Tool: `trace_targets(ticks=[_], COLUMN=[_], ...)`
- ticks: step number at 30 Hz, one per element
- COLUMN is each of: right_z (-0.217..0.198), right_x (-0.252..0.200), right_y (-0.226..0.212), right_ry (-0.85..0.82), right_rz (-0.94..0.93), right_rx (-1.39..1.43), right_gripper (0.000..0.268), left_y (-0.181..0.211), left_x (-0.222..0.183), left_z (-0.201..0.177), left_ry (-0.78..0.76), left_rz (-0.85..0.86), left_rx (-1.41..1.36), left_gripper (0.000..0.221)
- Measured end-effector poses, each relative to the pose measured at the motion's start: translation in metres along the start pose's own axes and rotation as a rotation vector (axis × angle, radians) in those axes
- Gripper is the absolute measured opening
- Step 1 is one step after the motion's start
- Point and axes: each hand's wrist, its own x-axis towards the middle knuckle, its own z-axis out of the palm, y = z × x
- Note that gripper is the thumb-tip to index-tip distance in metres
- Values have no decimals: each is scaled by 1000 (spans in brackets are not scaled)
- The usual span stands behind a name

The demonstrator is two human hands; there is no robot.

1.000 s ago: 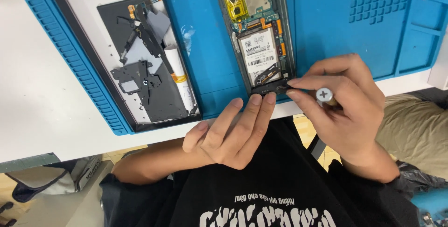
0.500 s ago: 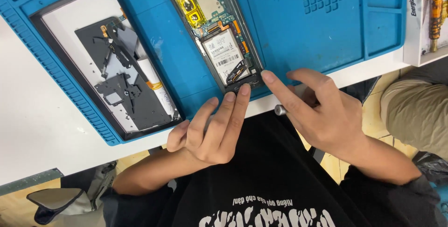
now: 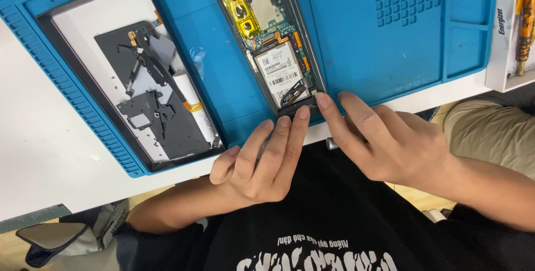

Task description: Disassembling a smartphone to access internal components, including removing screws and disconnecting ribbon cables.

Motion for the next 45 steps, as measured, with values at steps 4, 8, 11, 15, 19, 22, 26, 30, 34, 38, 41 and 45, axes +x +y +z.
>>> trace_targets(ticks=[4,8,11,15,19,22,26,30,34,38,41,45], right_z=[-3,3,11,19,16,15,16,17,16,18,20,22], right_x=[6,-4,-14,-24,-17,-11,-6,-3,-2,-1,-3,-3], right_y=[3,0,-4,-12,-17,-21,-24,-25,-26,-26,-27,-27], right_ry=[-15,-17,39,85,41,43,41,63,64,76,71,86], right_rz=[-51,-28,63,96,66,66,56,43,43,56,60,62], right_rx=[-5,31,95,198,157,183,185,133,139,157,147,169], right_gripper=[22,29,28,54,65,52,58,49,45,42,37,36], left_y=[-5,-9,-17,-28,-30,-43,-43,-47,-59,-65,-68,-70], left_x=[1,-3,-3,-1,-7,-5,-3,4,16,24,30,31], left_z=[-5,-5,-11,-17,-19,-25,-25,-26,-26,-29,-29,-28], left_ry=[-40,9,-18,-38,-26,-90,-91,-122,-123,-165,-197,-214], left_rz=[41,35,30,-2,-96,-4,17,92,275,385,463,492], left_rx=[-1,6,-75,-191,-70,-32,-7,-20,-21,-43,-50,-103], left_gripper=[26,22,28,34,10,13,22,31,32,38,46,43])
